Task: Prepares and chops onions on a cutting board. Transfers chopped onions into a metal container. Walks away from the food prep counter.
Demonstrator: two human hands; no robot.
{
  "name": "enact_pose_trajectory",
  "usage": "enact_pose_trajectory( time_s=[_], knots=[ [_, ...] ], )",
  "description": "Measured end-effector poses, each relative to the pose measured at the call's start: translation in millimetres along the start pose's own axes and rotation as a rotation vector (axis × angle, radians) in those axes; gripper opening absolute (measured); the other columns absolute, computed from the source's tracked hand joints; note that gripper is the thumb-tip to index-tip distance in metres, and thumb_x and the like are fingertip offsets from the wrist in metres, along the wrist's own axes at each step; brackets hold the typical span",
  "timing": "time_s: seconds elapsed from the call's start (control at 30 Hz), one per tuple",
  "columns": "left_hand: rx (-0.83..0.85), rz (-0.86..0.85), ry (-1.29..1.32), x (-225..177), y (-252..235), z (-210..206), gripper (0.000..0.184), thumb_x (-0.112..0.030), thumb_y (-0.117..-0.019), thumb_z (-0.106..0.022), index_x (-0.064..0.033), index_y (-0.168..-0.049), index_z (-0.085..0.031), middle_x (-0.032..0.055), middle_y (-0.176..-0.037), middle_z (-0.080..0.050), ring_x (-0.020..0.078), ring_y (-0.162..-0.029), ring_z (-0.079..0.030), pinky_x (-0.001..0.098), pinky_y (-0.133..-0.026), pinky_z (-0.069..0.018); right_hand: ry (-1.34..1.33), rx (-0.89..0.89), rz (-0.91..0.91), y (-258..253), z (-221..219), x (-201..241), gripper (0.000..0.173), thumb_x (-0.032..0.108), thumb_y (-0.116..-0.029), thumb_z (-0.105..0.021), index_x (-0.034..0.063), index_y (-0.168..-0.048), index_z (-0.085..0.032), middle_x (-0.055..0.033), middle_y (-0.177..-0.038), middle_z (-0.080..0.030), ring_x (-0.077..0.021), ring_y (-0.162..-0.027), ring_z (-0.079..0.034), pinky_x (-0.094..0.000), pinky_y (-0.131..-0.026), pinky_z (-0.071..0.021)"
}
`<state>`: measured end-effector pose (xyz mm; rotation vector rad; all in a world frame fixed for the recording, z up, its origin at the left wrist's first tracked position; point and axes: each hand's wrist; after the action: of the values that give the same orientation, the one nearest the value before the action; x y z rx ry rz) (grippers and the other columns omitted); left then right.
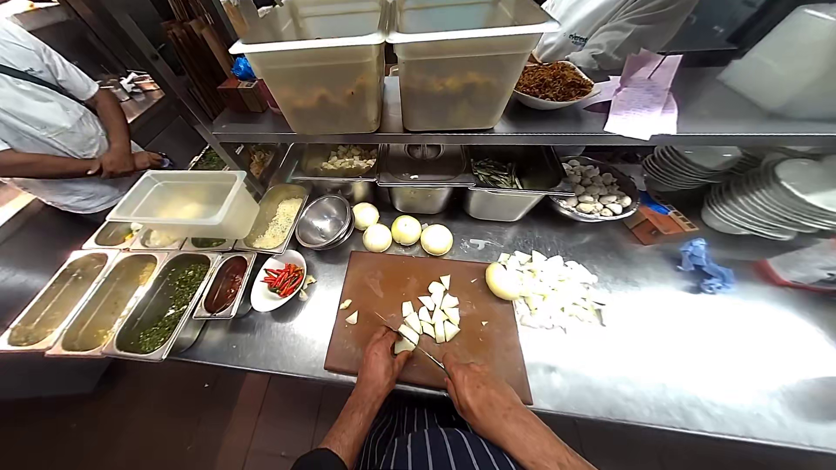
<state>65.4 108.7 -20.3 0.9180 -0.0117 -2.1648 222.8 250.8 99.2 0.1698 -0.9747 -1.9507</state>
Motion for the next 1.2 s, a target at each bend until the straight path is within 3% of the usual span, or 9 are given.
enact_pose_trajectory(
  time_s=[0.3,0.43,0.5,0.6,0.67,0.87,0.97,1.07,1.2],
  knots=[
    [-0.073,0.003,-0.012,4.4,-3.5,-8.6,0.04,-0.042,-0.0883,-0.075,-0.0061,-0.107,-0.076,0.0083,-0.113,-0.072,0.0193,-0.104,-0.07,0.0363,-0.099,-0.0554,0.015,0.05,-0.044,-12.5,-1.1,8.8,0.035,0.029,-0.1065,-0.042,0.0094,-0.134,-0.051,-0.0208,-0.109,-0.07,-0.0412,-0.106,-0.069,-0.0586,-0.085,-0.0559],
    [-0.041,0.05,-0.033,0.2,0.1,-5.0,0.044,-0.044,-0.0867,-0.077,-0.0058,-0.108,-0.074,0.0094,-0.11,-0.071,0.0207,-0.099,-0.069,0.0374,-0.096,-0.0563,-0.098,-0.092,0.066,-58.1,-49.1,-9.1,0.036,0.033,-0.1088,-0.036,0.01,-0.131,-0.052,-0.0193,-0.102,-0.07,-0.04,-0.099,-0.071,-0.0573,-0.082,-0.0572],
    [-0.008,0.137,-0.014,-10.6,-1.8,1.6,0.057,-0.043,-0.0823,-0.081,-0.0025,-0.12,-0.068,0.0144,-0.12,-0.067,0.0258,-0.109,-0.067,0.0412,-0.1,-0.0545,-0.172,-0.199,0.169,-73.8,-67.2,-25.6,0.038,0.039,-0.109,-0.036,0.011,-0.129,-0.053,-0.017,-0.094,-0.07,-0.0386,-0.092,-0.072,-0.0564,-0.079,-0.0574],
    [0.104,0.246,-0.052,-32.9,-19.4,11.0,0.105,-0.042,-0.0733,-0.09,-0.0057,-0.156,-0.037,0.0211,-0.151,-0.047,0.0339,-0.132,-0.056,0.0467,-0.108,-0.0513,-0.402,-0.385,0.223,-71.3,-80.6,-51.9,0.044,0.048,-0.1073,-0.04,0.0112,-0.121,-0.061,-0.0116,-0.085,-0.069,-0.0301,-0.081,-0.071,-0.051,-0.075,-0.0573],
    [0.182,0.246,-0.095,-47.9,-39.4,6.2,0.111,-0.041,-0.0732,-0.09,-0.0091,-0.161,-0.029,0.0219,-0.157,-0.04,0.0372,-0.134,-0.055,0.0507,-0.107,-0.0519,-0.586,-0.525,0.151,-59.1,-80.2,-63.2,0.044,0.049,-0.1057,-0.045,0.0106,-0.118,-0.063,-0.0077,-0.079,-0.066,-0.0239,-0.072,-0.068,-0.0461,-0.069,-0.0575],
    [0.221,0.091,-0.065,-85.2,-70.8,13.7,0.092,-0.033,-0.0808,-0.084,-0.013,-0.158,-0.038,0.0181,-0.157,-0.042,0.0338,-0.133,-0.056,0.0504,-0.109,-0.0509,-0.878,-0.659,-0.071,-40.7,-84.7,-113.0,0.041,0.039,-0.1049,-0.052,0.0065,-0.128,-0.061,-0.0114,-0.078,-0.065,-0.0245,-0.058,-0.064,-0.0486,-0.055,-0.0568],
    [-0.04,0.136,-0.096,-28.1,-60.0,62.6,0.051,-0.031,-0.0921,-0.071,-0.0088,-0.137,-0.063,0.0169,-0.142,-0.06,0.033,-0.132,-0.057,0.0495,-0.112,-0.0468,-0.895,-0.64,-0.047,-23.8,-100.5,-129.7,0.041,0.042,-0.1034,-0.053,0.0054,-0.12,-0.06,-0.0085,-0.067,-0.06,-0.0229,-0.051,-0.06,-0.0463,-0.049,-0.0538],
    [-0.055,0.226,-0.151,36.2,-55.4,84.9,0.07,-0.04,-0.08,-0.084,-0.0103,-0.14,-0.062,0.0195,-0.143,-0.055,0.0368,-0.129,-0.056,0.0508,-0.108,-0.0492,-0.999,-0.572,-0.032,-8.1,-111.0,-134.7,0.038,0.042,-0.1032,-0.055,0.0066,-0.115,-0.06,-0.0071,-0.065,-0.059,-0.0221,-0.049,-0.059,-0.0442,-0.049,-0.0539],
    [-0.083,0.082,-0.123,39.8,-71.4,53.7,0.034,-0.019,-0.0897,-0.073,-0.0103,-0.122,-0.072,0.0158,-0.13,-0.063,0.0262,-0.121,-0.062,0.0404,-0.106,-0.0516,-1.274,-0.569,-0.088,-3.5,-116.4,-130.9,0.032,0.039,-0.1032,-0.056,0.0087,-0.114,-0.058,-0.0052,-0.062,-0.054,-0.0202,-0.045,-0.054,-0.0388,-0.043,-0.0511]
  ],
)
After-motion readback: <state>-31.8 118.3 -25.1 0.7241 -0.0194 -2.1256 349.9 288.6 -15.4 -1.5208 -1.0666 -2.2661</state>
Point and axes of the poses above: each hand's wrist, its own y-axis away from the middle knuckle, its own z-axis out of the back of the hand, x = y × z
